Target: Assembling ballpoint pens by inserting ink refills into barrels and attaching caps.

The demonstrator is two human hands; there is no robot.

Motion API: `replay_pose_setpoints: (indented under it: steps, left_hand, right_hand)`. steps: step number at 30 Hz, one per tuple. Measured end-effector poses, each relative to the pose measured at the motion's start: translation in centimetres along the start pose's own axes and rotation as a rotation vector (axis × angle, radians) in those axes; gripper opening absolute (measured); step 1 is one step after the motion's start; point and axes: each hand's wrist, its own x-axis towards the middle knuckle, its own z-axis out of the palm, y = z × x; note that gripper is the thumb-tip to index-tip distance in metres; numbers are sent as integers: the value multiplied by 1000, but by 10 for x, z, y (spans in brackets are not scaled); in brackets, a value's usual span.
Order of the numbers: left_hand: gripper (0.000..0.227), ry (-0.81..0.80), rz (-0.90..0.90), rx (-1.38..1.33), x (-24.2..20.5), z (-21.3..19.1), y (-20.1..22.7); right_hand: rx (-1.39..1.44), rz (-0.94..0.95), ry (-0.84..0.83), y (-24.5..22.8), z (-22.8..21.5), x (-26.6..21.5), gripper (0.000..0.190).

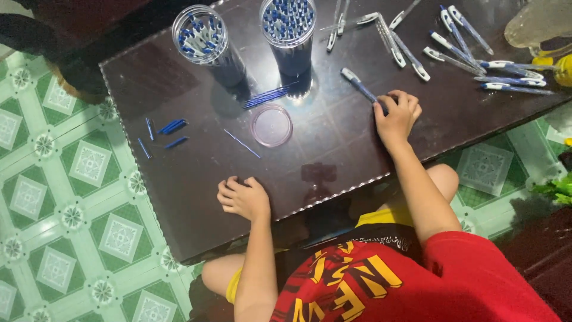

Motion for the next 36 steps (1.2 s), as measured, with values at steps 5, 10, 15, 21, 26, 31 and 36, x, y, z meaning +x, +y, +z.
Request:
replay_pose_setpoints:
  steps: [5,10,15,21,26,31,36]
  left_hand:
    - [31,3,6,-3,0,0,0]
    - [30,-23,5,-11,-1,-3,3]
    - [30,-27,-16,-11,0,-5,3]
    - [27,75,-34,-18,-1,-3,7]
    - [28,94,-41,-27,0,-3,7]
    - [28,60,-56,-9,0,-4,7]
    - [27,56,-64,-22,0,-5,8]
  right_hand:
    - [-16,199,79,9,0,-2,16]
    - [-86,353,122,56,-12,5,17]
    - [-98,399,62,66,-22,37,38]
    - [-71,271,21,77,8,58,8]
    - [-34,221,34,71,26,62,9]
    - [7,138,61,68,27,56,10]
    - [21,88,42,67,24,54,12]
